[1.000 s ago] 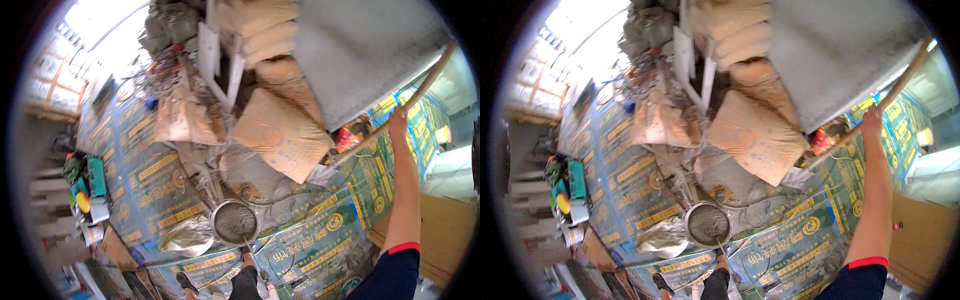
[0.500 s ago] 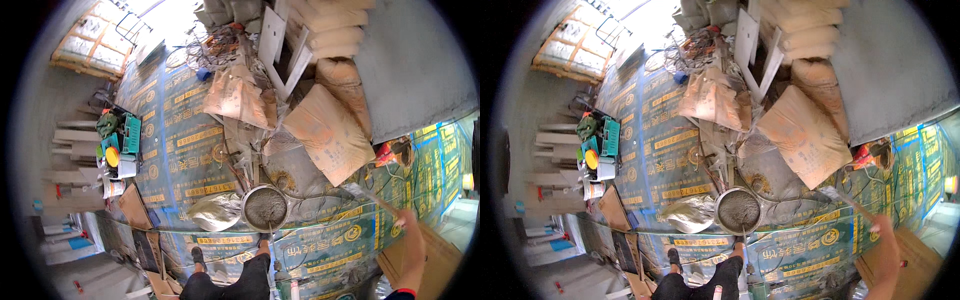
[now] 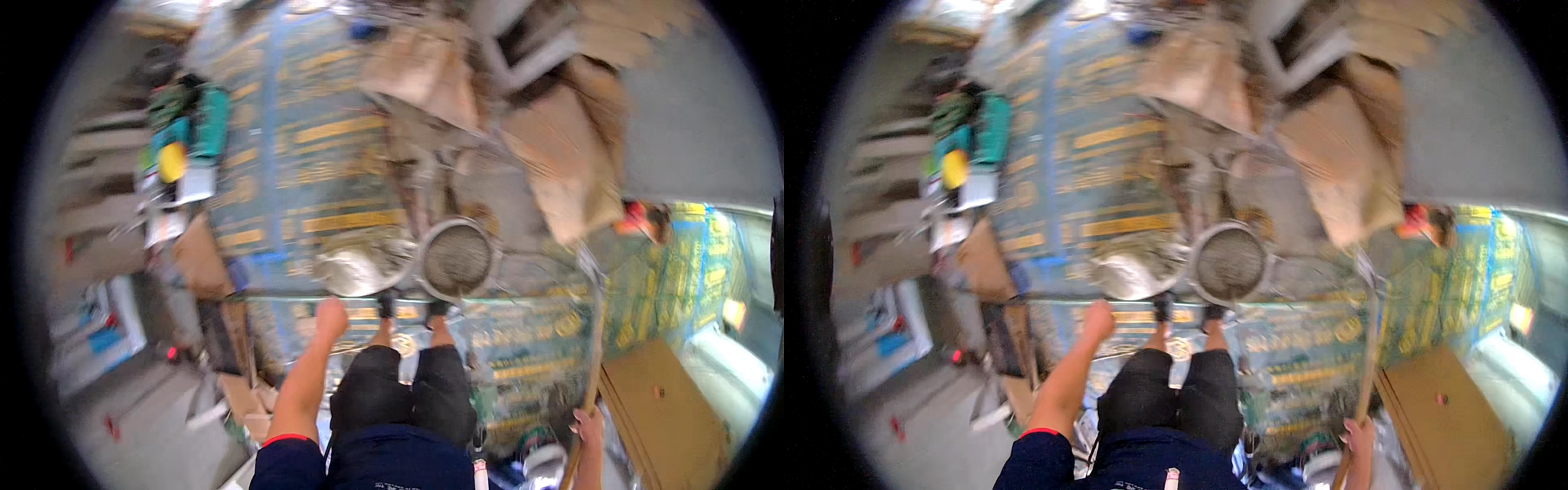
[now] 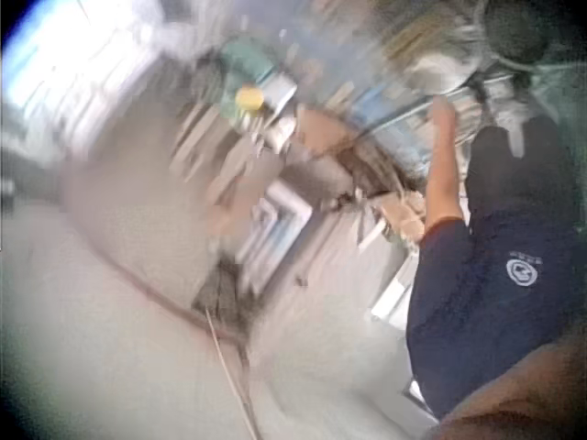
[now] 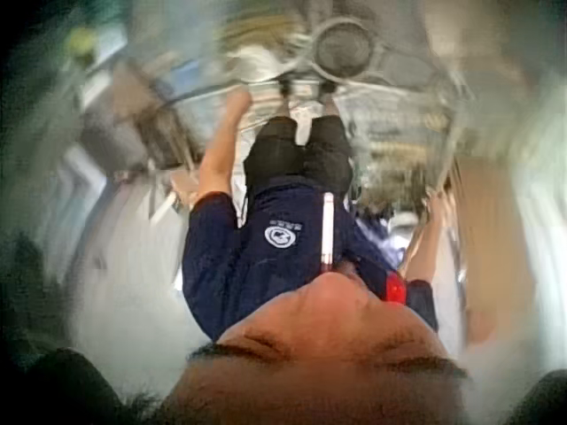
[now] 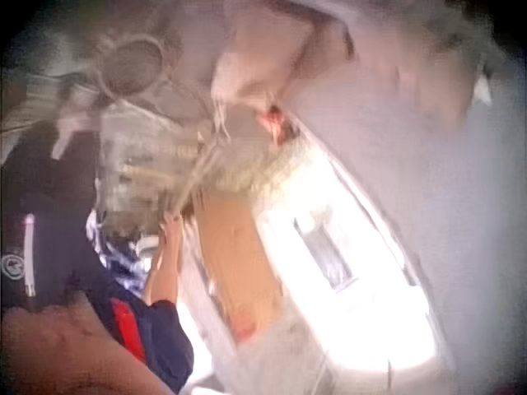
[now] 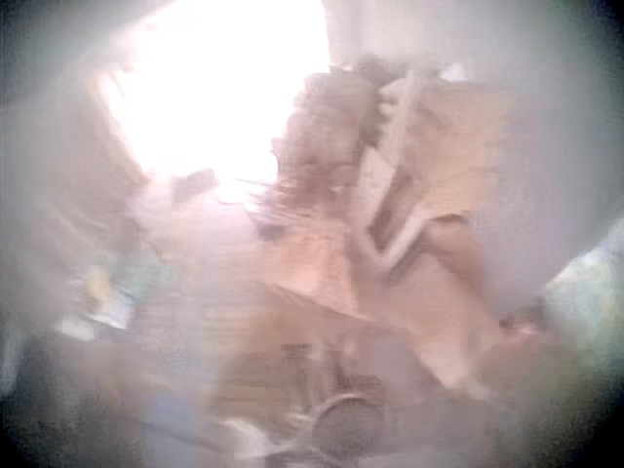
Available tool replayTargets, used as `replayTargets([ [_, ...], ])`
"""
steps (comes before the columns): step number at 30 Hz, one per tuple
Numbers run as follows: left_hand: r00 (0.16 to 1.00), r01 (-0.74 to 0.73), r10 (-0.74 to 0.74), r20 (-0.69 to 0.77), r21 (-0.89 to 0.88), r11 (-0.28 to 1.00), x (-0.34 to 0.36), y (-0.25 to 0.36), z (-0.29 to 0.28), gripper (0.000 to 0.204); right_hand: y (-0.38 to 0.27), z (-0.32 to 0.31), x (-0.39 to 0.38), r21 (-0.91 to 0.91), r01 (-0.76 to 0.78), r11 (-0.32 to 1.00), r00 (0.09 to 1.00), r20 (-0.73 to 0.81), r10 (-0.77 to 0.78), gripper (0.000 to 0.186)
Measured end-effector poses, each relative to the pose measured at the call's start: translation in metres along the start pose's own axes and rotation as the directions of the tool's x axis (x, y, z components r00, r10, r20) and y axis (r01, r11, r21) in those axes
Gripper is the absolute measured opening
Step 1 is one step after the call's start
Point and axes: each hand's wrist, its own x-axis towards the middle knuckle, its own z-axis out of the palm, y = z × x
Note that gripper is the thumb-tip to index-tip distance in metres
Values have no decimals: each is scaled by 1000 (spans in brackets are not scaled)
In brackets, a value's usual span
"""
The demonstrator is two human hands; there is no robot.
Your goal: The person empties a bag of material into a bucket, mixes it with water using a power mixer, and then applies the mortar to bricks at a corner using a trowel.
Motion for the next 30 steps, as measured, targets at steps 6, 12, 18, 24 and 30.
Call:
replayTargets([
  [6, 911, -339, 305, -277, -85, 937, 99, 47, -22, 29, 8, 51, -78, -211, 133, 968, 944, -272, -189, 22],
  [12, 853, -430, 394, -342, -34, 902, 143, 15, -9, 30, -17, 108, -168, -249, 218, 944, 892, -343, -296, 18],
  [18, 963, -250, 229, -142, -153, 956, 156, 10, 18, 35, -7, 156, -249, -11, -40, 999, 981, -190, 37, 21],
  [24, 872, -300, 242, -426, -74, 951, 184, -9, 56, 52, 22, 220, -289, -513, -115, 851, 993, -80, 86, 23],
  [30, 776, -295, 204, -597, -59, 954, 183, -16, 43, 52, 48, 241, -279, -768, 98, 633, 993, 114, -16, 29],
])
